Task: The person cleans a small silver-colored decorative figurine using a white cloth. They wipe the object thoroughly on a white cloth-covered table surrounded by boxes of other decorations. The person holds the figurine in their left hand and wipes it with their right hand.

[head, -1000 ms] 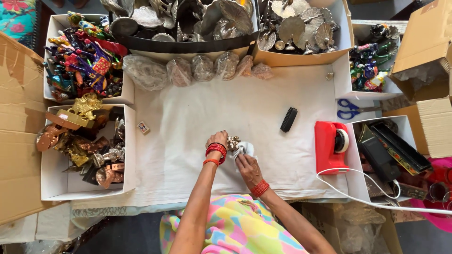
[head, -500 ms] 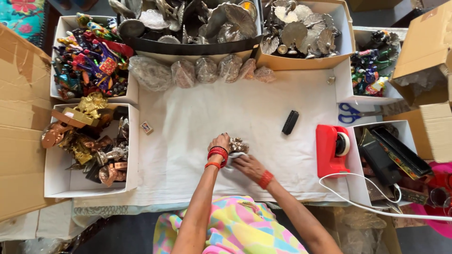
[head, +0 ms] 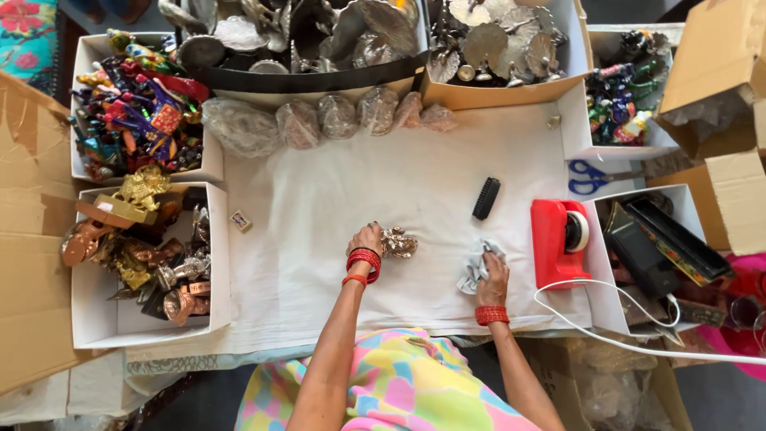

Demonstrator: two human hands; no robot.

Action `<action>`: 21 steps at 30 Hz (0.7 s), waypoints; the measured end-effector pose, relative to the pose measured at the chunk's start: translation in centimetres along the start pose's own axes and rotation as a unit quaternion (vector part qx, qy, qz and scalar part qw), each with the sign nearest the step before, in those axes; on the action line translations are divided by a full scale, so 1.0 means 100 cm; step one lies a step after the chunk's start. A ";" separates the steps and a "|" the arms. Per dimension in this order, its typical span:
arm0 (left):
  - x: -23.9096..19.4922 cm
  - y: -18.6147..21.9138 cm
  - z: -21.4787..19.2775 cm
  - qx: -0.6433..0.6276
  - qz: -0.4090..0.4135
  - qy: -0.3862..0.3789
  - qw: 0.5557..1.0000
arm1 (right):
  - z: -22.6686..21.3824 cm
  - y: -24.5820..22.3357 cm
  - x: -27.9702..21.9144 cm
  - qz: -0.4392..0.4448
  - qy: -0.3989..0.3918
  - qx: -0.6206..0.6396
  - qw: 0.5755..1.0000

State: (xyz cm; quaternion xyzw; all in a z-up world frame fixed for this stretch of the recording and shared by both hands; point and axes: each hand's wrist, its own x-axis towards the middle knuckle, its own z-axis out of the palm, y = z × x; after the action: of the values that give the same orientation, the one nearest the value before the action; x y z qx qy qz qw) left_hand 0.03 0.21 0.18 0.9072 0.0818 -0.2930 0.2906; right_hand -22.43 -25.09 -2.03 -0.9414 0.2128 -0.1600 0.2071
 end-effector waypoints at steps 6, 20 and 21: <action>-0.009 -0.006 0.002 -0.013 0.004 0.014 1.000 | 0.002 0.023 -0.003 0.192 0.124 0.120 0.966; 0.029 -0.076 0.069 -0.285 0.019 -0.045 0.957 | -0.070 0.050 0.036 0.016 0.076 0.171 0.982; 0.043 -0.089 0.087 -0.399 0.049 -0.055 0.914 | -0.067 0.057 0.036 -0.006 0.002 0.082 0.997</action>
State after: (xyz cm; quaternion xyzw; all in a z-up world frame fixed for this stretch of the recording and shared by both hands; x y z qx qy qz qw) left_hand -3.53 2.41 -12.28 0.7010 0.1317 -0.2707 0.6465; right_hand -23.83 -33.65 1.85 -0.9220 0.1938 -0.1800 0.2826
